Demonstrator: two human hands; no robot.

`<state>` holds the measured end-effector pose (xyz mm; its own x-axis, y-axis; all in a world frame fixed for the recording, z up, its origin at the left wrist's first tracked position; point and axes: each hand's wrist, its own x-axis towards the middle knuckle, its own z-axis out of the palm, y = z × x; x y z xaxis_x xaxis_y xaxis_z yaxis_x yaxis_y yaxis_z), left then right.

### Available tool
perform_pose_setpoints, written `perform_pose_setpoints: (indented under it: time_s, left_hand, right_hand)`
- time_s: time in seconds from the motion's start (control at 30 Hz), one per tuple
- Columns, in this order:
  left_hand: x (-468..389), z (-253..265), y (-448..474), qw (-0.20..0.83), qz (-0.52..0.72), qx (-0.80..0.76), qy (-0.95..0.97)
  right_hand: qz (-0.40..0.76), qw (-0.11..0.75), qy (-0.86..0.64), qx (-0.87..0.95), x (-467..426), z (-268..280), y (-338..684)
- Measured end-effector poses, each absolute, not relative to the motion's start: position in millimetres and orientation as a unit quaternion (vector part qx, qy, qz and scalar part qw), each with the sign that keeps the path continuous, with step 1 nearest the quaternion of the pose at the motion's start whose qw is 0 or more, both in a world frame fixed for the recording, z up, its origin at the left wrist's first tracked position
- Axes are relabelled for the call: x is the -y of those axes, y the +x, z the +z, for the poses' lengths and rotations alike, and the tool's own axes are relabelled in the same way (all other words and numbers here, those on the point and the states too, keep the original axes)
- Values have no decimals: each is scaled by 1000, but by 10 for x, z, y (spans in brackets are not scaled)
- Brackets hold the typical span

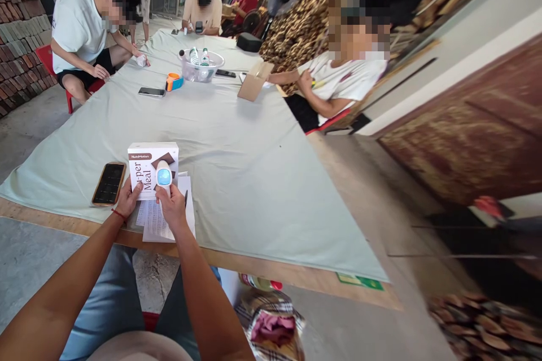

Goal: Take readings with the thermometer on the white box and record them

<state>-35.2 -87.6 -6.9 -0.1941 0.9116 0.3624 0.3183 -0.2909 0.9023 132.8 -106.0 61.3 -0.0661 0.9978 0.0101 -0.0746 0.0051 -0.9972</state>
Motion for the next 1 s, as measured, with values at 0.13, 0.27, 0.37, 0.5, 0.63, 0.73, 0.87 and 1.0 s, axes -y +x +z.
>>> perform_pose_setpoints:
  time_s: [0.13,0.27,0.37,0.5,0.63,0.73,0.87,1.0]
  left_hand:
    - [880,-58,-353,265,558,-536,575]
    - [892,-51,-340,297,568,-528,558]
    - [899,-4,-347,343,567,-524,536]
    - [876,157,-427,433,529,-497,535]
    - [819,353,-555,495,467,-487,548]
    - [787,430,-622,513,435,-496,550]
    - [788,426,-630,490,459,-508,540]
    - [751,389,-600,442,514,-522,518]
  right_hand:
    - [543,509,-455,489,1071,619,1335]
    - [559,509,-446,479,1087,623,1347]
    - [562,508,-443,479,1084,640,1364]
    - [566,503,-446,477,1068,675,1394]
    - [581,495,-446,468,1076,710,1424]
    - [591,487,-441,468,1119,736,1457]
    - [569,479,-445,498,1243,780,1585]
    - [533,469,-485,511,1411,797,1856]
